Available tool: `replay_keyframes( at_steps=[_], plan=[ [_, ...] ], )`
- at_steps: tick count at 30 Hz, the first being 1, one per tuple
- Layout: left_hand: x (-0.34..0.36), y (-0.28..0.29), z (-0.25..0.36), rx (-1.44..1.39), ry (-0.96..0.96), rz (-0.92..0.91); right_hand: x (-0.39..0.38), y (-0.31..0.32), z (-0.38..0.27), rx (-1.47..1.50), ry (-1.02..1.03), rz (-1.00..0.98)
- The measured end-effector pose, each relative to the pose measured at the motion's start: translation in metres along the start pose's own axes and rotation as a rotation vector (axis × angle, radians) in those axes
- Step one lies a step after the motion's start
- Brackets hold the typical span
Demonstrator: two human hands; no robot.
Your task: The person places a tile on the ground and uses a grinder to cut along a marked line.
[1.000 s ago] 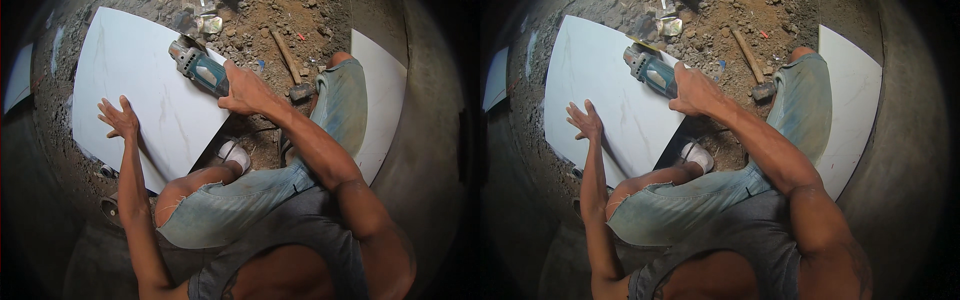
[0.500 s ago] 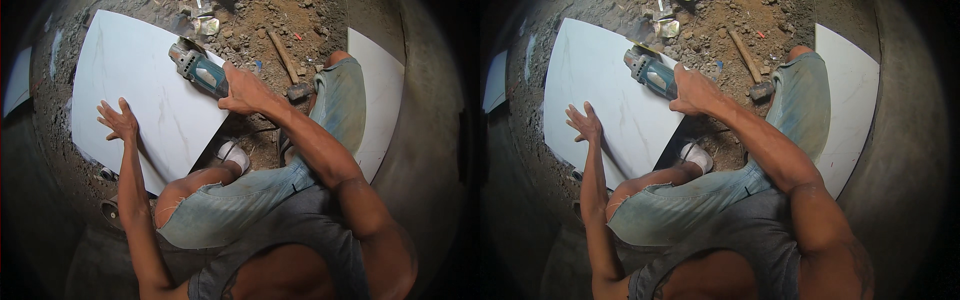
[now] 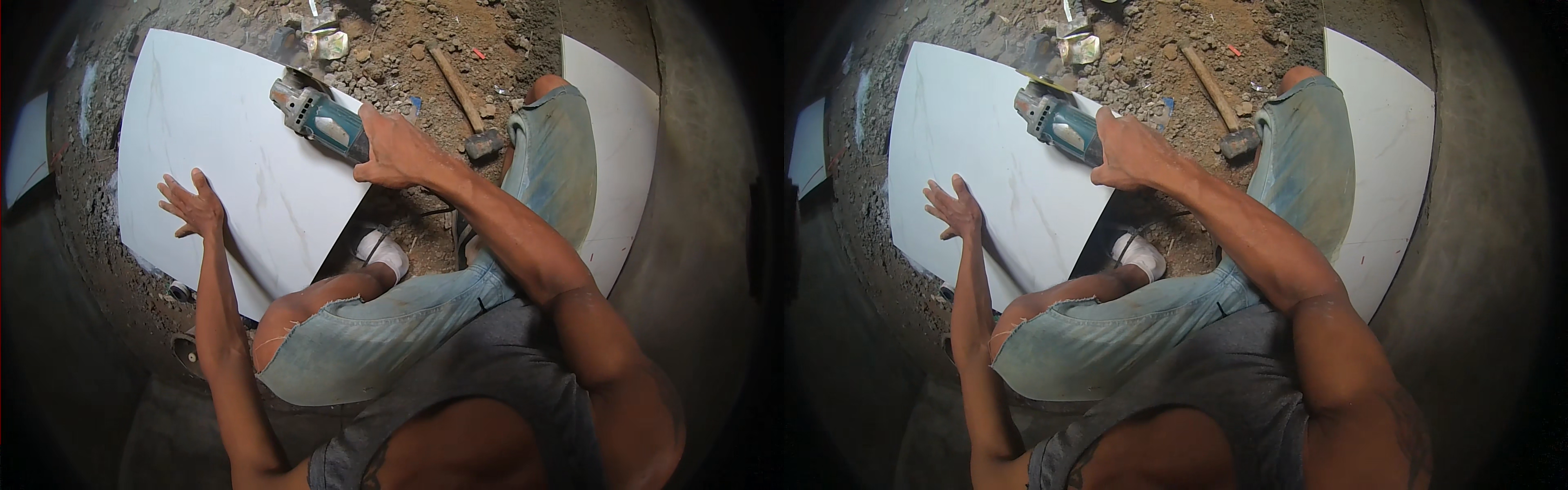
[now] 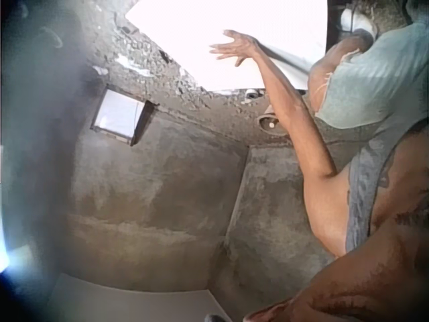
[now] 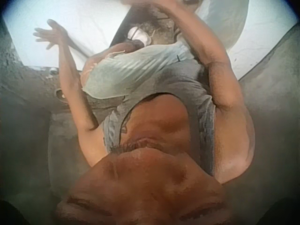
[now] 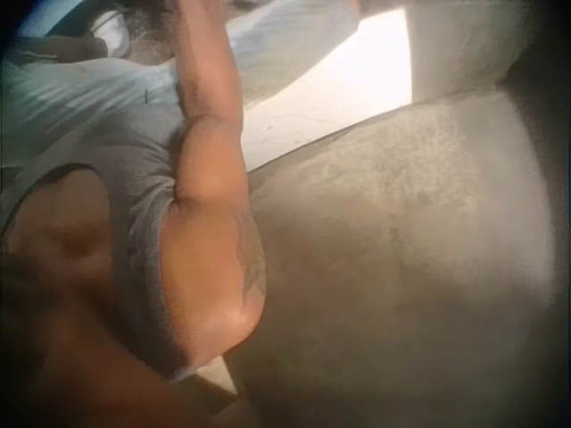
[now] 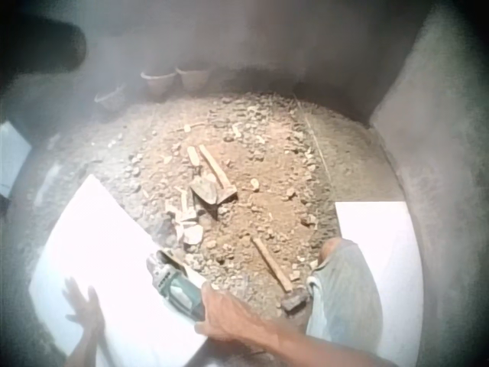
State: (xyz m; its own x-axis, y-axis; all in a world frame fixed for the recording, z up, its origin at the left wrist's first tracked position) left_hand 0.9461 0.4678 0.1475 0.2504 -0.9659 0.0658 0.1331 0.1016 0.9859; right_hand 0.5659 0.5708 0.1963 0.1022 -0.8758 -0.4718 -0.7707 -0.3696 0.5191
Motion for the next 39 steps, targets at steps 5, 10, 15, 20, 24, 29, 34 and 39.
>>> replay_keyframes(
  at_steps=[5, 10, 15, 20, 24, 29, 34, 39],
  plan=[
    [0.001, -0.002, -0.003, -0.021, -0.020, 0.016, -0.003, 0.001, -0.001, 0.027, -0.007, -0.009],
    [-0.001, 0.001, 0.000, -0.037, 0.001, -0.009, -0.004, 0.001, 0.002, 0.018, -0.008, 0.003],
    [-0.002, 0.002, 0.002, -0.012, 0.021, -0.021, -0.005, -0.001, 0.005, 0.031, -0.003, -0.009],
    [-0.001, 0.001, 0.000, -0.004, 0.023, -0.020, -0.007, -0.002, 0.007, 0.024, 0.005, 0.007],
    [-0.001, -0.001, 0.002, -0.007, 0.031, -0.024, -0.011, 0.003, 0.004, 0.018, -0.008, -0.004],
    [0.000, 0.000, -0.002, 0.000, 0.020, -0.015, -0.016, 0.003, 0.004, 0.042, -0.009, 0.004],
    [0.000, -0.001, -0.002, -0.016, 0.015, -0.015, -0.019, 0.002, 0.009, 0.056, -0.022, -0.004],
    [-0.002, 0.000, 0.000, -0.002, 0.027, -0.025, -0.023, 0.007, -0.004, 0.034, 0.053, 0.086]
  ],
)
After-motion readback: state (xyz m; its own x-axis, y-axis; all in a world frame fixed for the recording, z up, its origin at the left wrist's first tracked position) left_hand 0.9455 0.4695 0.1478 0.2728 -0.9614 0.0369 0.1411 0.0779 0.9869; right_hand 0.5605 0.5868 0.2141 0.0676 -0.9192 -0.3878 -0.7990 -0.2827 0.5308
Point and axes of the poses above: each hand's wrist, its own x-axis towards the middle knuckle, its own y-axis out of the back of the hand, z = x × y, the point moved 5 cm from there along x, towards the middle knuckle, and after that the axes turned 1 degree about -y, right-handed, at the moved point
